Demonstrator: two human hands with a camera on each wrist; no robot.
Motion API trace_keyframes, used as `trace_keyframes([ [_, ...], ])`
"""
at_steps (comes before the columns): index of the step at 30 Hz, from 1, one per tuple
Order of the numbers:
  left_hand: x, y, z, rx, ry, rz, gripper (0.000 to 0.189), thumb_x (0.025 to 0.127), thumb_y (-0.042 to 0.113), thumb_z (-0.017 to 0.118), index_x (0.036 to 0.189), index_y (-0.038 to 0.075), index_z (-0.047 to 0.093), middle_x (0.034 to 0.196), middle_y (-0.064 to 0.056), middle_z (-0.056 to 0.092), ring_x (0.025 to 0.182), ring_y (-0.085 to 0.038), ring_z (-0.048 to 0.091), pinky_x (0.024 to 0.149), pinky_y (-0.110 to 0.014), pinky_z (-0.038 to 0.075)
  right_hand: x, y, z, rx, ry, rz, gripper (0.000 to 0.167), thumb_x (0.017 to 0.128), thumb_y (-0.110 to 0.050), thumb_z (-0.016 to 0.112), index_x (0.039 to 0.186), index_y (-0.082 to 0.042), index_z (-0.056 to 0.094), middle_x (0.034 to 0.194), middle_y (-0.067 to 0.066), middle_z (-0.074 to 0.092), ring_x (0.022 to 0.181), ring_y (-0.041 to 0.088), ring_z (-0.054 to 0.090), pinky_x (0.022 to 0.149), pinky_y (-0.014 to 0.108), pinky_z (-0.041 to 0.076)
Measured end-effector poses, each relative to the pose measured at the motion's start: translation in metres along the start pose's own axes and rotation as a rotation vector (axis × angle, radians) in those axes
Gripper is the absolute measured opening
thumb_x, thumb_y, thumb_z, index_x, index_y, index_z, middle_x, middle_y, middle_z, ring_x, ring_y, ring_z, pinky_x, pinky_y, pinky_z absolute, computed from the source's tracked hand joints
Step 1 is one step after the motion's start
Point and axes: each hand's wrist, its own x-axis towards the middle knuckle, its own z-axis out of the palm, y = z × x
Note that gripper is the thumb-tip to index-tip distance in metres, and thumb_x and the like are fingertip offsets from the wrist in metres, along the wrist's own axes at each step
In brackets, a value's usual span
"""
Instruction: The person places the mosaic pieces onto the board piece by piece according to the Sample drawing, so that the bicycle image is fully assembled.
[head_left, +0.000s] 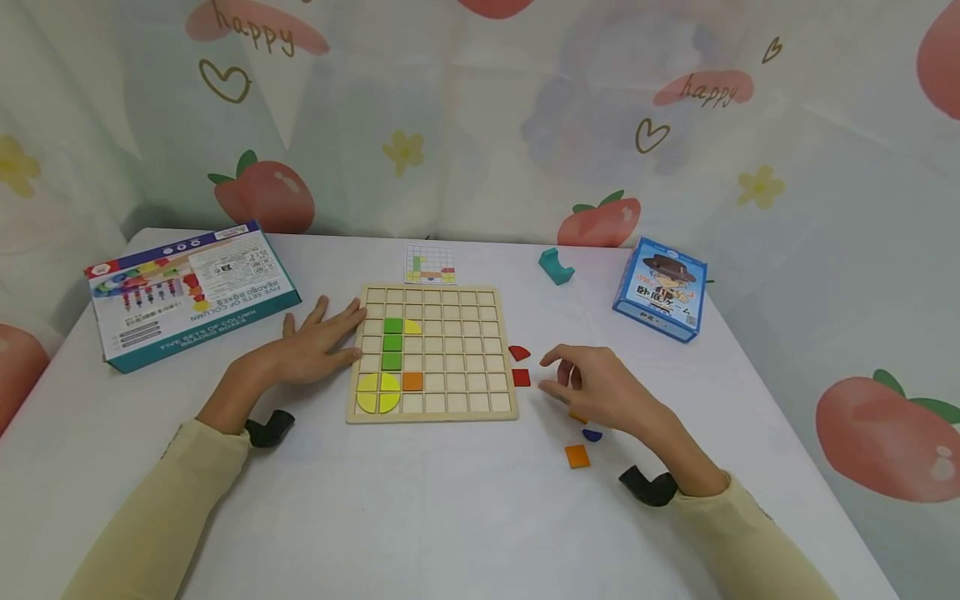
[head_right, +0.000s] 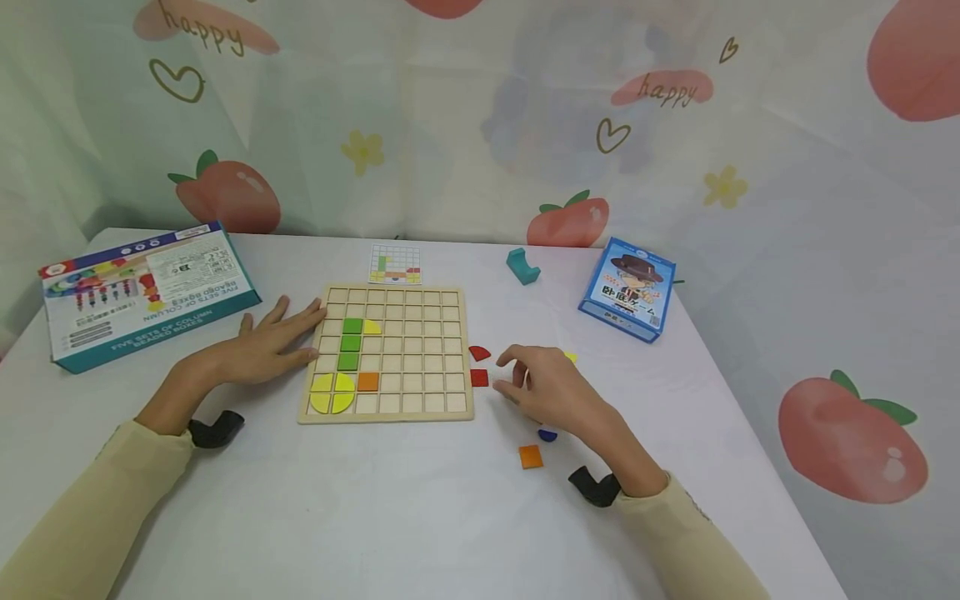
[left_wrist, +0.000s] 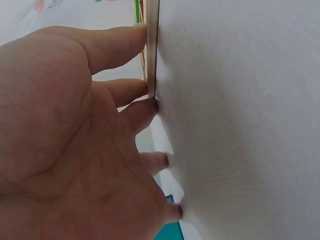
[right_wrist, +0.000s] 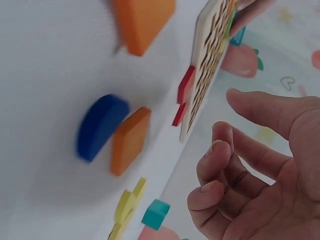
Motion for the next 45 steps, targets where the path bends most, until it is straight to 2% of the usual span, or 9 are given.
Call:
trace_keyframes([
  [13,0.002,-0.001,0.0,-0.012,-0.006,0.004,0.075,0.11,0.041,0.052,0.172,0.015,0.016,0.181,-0.013,0.004,0.163,-0.051,-0.017,0.118,-0.084,-0.017,-0.027,0.028,0.002,-0.033,0.012,0.067,0.029,0.096,-0.025,0.079,0.119,-0.008,0.074,0.081,-0.001,0.064,0.074,0.014,0.054,0.061,0.02,0.048],
  [19,0.002,-0.001,0.0,-0.014,-0.007,0.001,0.075,0.11,0.04,0.052,0.172,0.015,0.016,0.181,-0.012,0.004,0.163,-0.051,-0.017,0.118,-0.084,-0.017,-0.037,0.037,0.004,-0.049,0.012,0.063,0.025,0.095,-0.025,0.081,0.114,-0.009,0.075,0.082,-0.003,0.063,0.076,0.013,0.054,0.063,0.02,0.047],
  [45,0.001,0.0,0.0,-0.014,-0.008,-0.007,0.075,0.11,0.039,0.052,0.171,0.015,0.016,0.181,-0.013,0.004,0.163,-0.051,-0.017,0.118,-0.084,-0.017,-0.047,0.047,0.012,-0.025,0.001,0.083,0.026,0.092,-0.025,0.084,0.112,-0.011,0.075,0.084,-0.004,0.063,0.078,0.013,0.053,0.063,0.02,0.046],
])
